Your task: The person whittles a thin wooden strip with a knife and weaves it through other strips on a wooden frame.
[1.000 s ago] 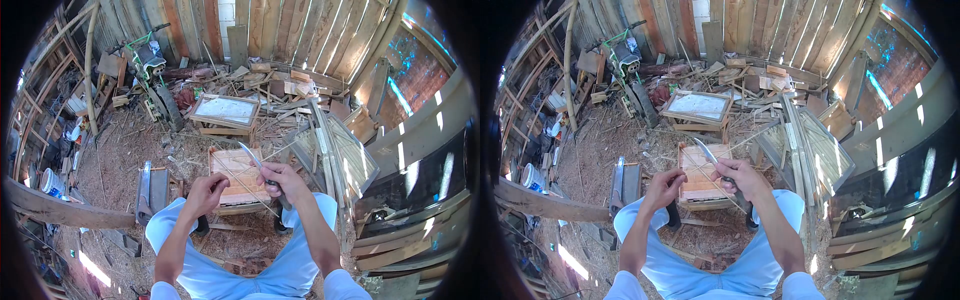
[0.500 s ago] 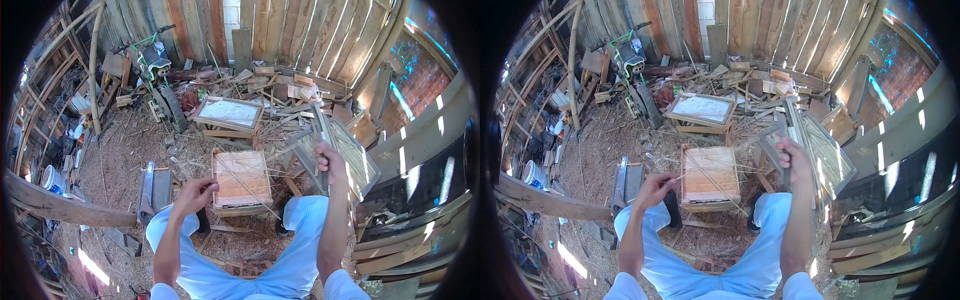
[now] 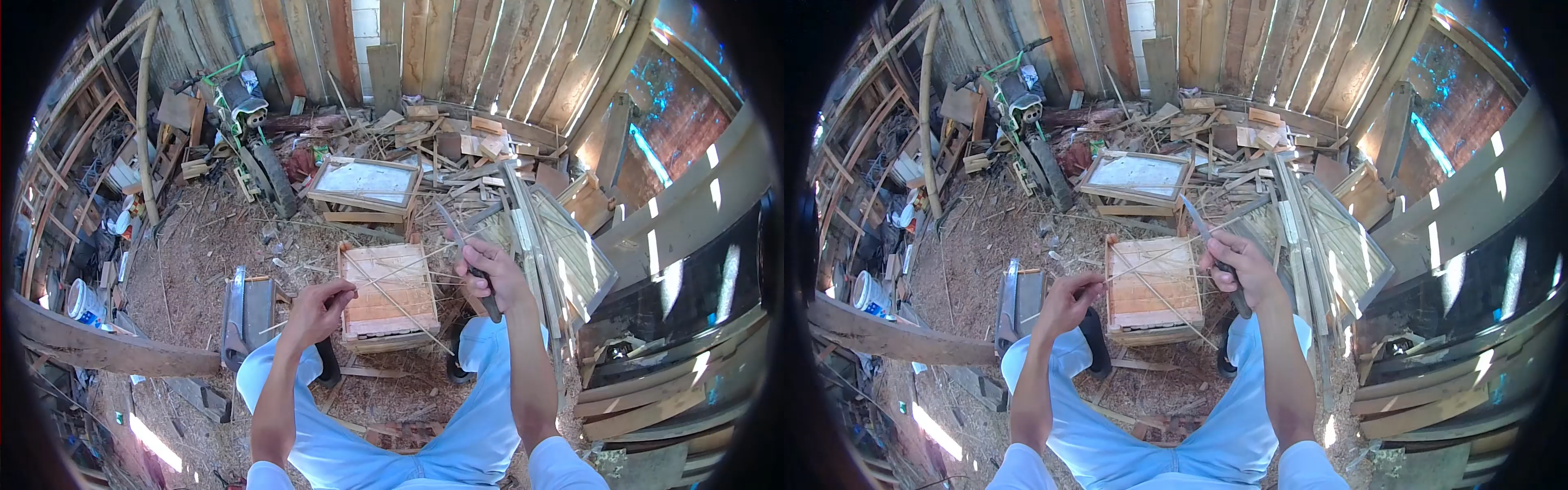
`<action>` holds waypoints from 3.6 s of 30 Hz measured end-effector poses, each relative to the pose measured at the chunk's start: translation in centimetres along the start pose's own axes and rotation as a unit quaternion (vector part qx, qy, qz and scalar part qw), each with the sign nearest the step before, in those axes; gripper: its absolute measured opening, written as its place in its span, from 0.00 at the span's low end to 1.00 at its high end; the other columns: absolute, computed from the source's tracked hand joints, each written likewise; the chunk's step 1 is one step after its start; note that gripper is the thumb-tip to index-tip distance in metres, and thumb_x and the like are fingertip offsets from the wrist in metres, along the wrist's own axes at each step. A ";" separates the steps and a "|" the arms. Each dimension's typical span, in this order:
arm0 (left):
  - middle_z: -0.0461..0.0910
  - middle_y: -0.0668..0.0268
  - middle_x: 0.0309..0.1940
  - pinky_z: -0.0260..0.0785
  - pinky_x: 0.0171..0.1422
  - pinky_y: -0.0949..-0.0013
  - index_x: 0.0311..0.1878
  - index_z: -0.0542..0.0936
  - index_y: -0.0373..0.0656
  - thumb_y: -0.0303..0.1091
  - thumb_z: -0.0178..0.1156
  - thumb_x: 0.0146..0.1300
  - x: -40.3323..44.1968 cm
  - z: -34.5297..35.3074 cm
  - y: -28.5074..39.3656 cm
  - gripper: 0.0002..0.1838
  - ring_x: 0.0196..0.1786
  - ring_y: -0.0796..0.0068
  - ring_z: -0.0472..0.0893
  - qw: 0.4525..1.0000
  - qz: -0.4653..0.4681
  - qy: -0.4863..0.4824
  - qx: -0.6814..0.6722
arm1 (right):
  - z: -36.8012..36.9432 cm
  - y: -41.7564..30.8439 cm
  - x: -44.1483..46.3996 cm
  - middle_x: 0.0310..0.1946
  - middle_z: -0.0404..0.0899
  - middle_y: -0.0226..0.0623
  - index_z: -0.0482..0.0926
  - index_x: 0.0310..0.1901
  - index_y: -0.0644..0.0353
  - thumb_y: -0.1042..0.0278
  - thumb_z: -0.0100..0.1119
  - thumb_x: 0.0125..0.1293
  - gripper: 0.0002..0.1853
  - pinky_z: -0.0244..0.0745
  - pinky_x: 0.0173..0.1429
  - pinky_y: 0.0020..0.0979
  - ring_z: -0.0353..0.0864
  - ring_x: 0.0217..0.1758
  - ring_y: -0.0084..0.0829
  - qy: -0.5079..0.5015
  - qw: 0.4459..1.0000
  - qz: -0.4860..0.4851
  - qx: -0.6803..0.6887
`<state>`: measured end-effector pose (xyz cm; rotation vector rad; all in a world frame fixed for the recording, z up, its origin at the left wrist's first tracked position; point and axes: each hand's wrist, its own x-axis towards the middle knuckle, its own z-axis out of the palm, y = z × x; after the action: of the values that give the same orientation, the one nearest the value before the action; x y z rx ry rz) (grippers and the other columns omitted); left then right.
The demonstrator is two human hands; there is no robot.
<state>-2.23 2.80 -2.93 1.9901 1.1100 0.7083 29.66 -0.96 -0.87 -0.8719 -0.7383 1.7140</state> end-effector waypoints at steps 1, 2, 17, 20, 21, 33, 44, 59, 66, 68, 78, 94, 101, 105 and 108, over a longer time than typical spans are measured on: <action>0.81 0.65 0.27 0.69 0.35 0.76 0.41 0.79 0.33 0.25 0.57 0.63 0.0 -0.1 -0.1 0.06 0.31 0.82 0.78 1.000 0.000 0.000 0.000 | 0.0 0.2 0.1 0.26 0.75 0.31 0.70 0.59 0.64 0.65 0.52 0.70 0.19 0.56 0.18 0.15 0.63 0.18 0.13 0.000 1.000 0.000 0.000; 0.82 0.64 0.28 0.70 0.37 0.76 0.41 0.79 0.33 0.26 0.57 0.63 0.0 -0.2 0.0 0.07 0.33 0.81 0.79 1.000 -0.009 -0.008 0.008 | 0.2 0.5 0.1 0.26 0.74 0.31 0.70 0.59 0.64 0.65 0.52 0.70 0.19 0.56 0.18 0.15 0.63 0.18 0.13 0.007 1.000 -0.008 -0.010; 0.80 0.55 0.27 0.68 0.31 0.67 0.39 0.80 0.36 0.27 0.57 0.62 1.8 3.8 2.7 0.06 0.25 0.62 0.78 0.998 0.049 0.034 -0.023 | 3.6 2.6 0.6 0.27 0.74 0.30 0.74 0.55 0.65 0.67 0.51 0.70 0.15 0.57 0.19 0.15 0.63 0.20 0.14 0.062 0.996 0.027 -0.055; 0.80 0.53 0.27 0.69 0.32 0.63 0.38 0.79 0.36 0.27 0.58 0.61 1.2 3.0 3.1 0.05 0.27 0.55 0.79 1.000 0.016 0.003 0.013 | 2.3 2.1 0.5 0.26 0.72 0.28 0.73 0.57 0.64 0.68 0.52 0.70 0.16 0.55 0.18 0.14 0.63 0.20 0.13 0.060 0.998 0.026 -0.022; 0.80 0.53 0.27 0.69 0.32 0.63 0.38 0.79 0.36 0.27 0.58 0.61 1.1 3.1 3.0 0.05 0.27 0.55 0.79 1.000 0.015 0.002 0.014 | 2.1 2.1 0.3 0.26 0.72 0.28 0.73 0.56 0.64 0.68 0.52 0.70 0.16 0.55 0.18 0.14 0.63 0.20 0.13 0.051 0.998 0.041 -0.010; 0.80 0.54 0.26 0.70 0.33 0.63 0.36 0.80 0.37 0.26 0.58 0.60 -0.1 2.0 2.5 0.04 0.28 0.57 0.81 0.989 0.076 0.060 0.108 | -4.7 0.3 2.2 0.24 0.70 0.26 0.75 0.52 0.64 0.67 0.52 0.69 0.14 0.53 0.17 0.14 0.61 0.18 0.13 0.258 0.962 -0.073 -0.052; 0.80 0.59 0.25 0.65 0.31 0.70 0.37 0.80 0.37 0.31 0.55 0.65 0.9 1.5 3.0 0.08 0.25 0.73 0.75 0.999 -0.009 0.040 0.001 | 4.7 3.4 -0.1 0.27 0.78 0.35 0.70 0.59 0.64 0.66 0.49 0.72 0.18 0.57 0.19 0.16 0.63 0.17 0.15 0.026 0.991 -0.050 -0.121; 0.75 0.66 0.20 0.61 0.27 0.72 0.36 0.79 0.37 0.30 0.56 0.65 0.2 2.1 4.8 0.07 0.22 0.80 0.68 0.999 -0.027 -0.021 -0.023 | 5.4 4.7 0.1 0.25 0.72 0.27 0.75 0.52 0.65 0.65 0.52 0.71 0.14 0.56 0.19 0.13 0.62 0.19 0.12 -0.044 0.995 0.056 -0.069; 0.75 0.67 0.20 0.61 0.28 0.72 0.36 0.79 0.36 0.30 0.56 0.65 0.0 1.4 5.6 0.07 0.23 0.81 0.68 0.998 -0.046 -0.034 -0.010 | 4.8 3.7 -0.2 0.26 0.72 0.27 0.74 0.54 0.65 0.66 0.52 0.70 0.15 0.55 0.19 0.14 0.62 0.19 0.12 -0.028 0.994 0.046 -0.099; 0.75 0.68 0.21 0.61 0.29 0.73 0.37 0.79 0.37 0.31 0.56 0.65 -0.7 1.4 3.9 0.07 0.24 0.81 0.68 0.998 -0.044 -0.029 -0.021 | 2.9 2.4 -0.2 0.25 0.71 0.28 0.73 0.55 0.65 0.68 0.51 0.70 0.15 0.55 0.18 0.14 0.62 0.19 0.13 0.064 0.995 0.005 -0.073; 0.72 0.67 0.18 0.59 0.28 0.72 0.36 0.80 0.39 0.33 0.55 0.66 -0.7 1.0 4.5 0.08 0.22 0.82 0.66 0.998 -0.061 -0.022 -0.008 | 2.3 2.0 -1.3 0.30 0.77 0.35 0.67 0.61 0.66 0.67 0.49 0.71 0.20 0.57 0.18 0.16 0.63 0.19 0.15 0.058 0.995 -0.034 -0.071; 0.72 0.67 0.17 0.59 0.26 0.73 0.37 0.79 0.38 0.31 0.55 0.66 -1.2 0.8 3.6 0.08 0.21 0.82 0.66 0.999 -0.047 -0.002 -0.023 | -1.4 1.0 -0.6 0.28 0.76 0.32 0.71 0.57 0.60 0.67 0.51 0.70 0.16 0.57 0.17 0.16 0.63 0.18 0.14 0.113 0.988 -0.085 0.066; 0.66 0.75 0.17 0.53 0.24 0.77 0.38 0.77 0.37 0.33 0.51 0.70 -1.1 0.3 6.4 0.10 0.21 0.87 0.61 0.994 -0.053 -0.024 -0.089 | 4.6 1.7 -2.6 0.28 0.79 0.36 0.61 0.67 0.61 0.65 0.48 0.72 0.24 0.60 0.19 0.16 0.64 0.17 0.14 -0.014 0.993 -0.057 -0.105; 0.60 0.78 0.19 0.49 0.22 0.80 0.39 0.74 0.39 0.35 0.48 0.72 -2.0 0.4 8.4 0.10 0.20 0.88 0.57 0.957 -0.122 -0.081 -0.252 | 6.9 2.5 -3.9 0.29 0.80 0.39 0.60 0.68 0.60 0.66 0.48 0.72 0.25 0.61 0.21 0.16 0.65 0.18 0.15 -0.069 0.994 -0.008 -0.086; 0.57 0.78 0.19 0.47 0.20 0.81 0.40 0.72 0.41 0.37 0.48 0.73 -3.5 2.1 9.3 0.10 0.20 0.89 0.54 0.861 -0.186 -0.139 -0.453 | 7.2 3.7 -4.0 0.29 0.80 0.38 0.62 0.67 0.60 0.66 0.50 0.72 0.24 0.62 0.22 0.16 0.64 0.18 0.15 -0.091 0.991 0.014 -0.092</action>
<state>1.97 -4.24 3.02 0.9900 0.7348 0.5557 22.62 -6.33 0.84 -0.8608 -1.0251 1.7868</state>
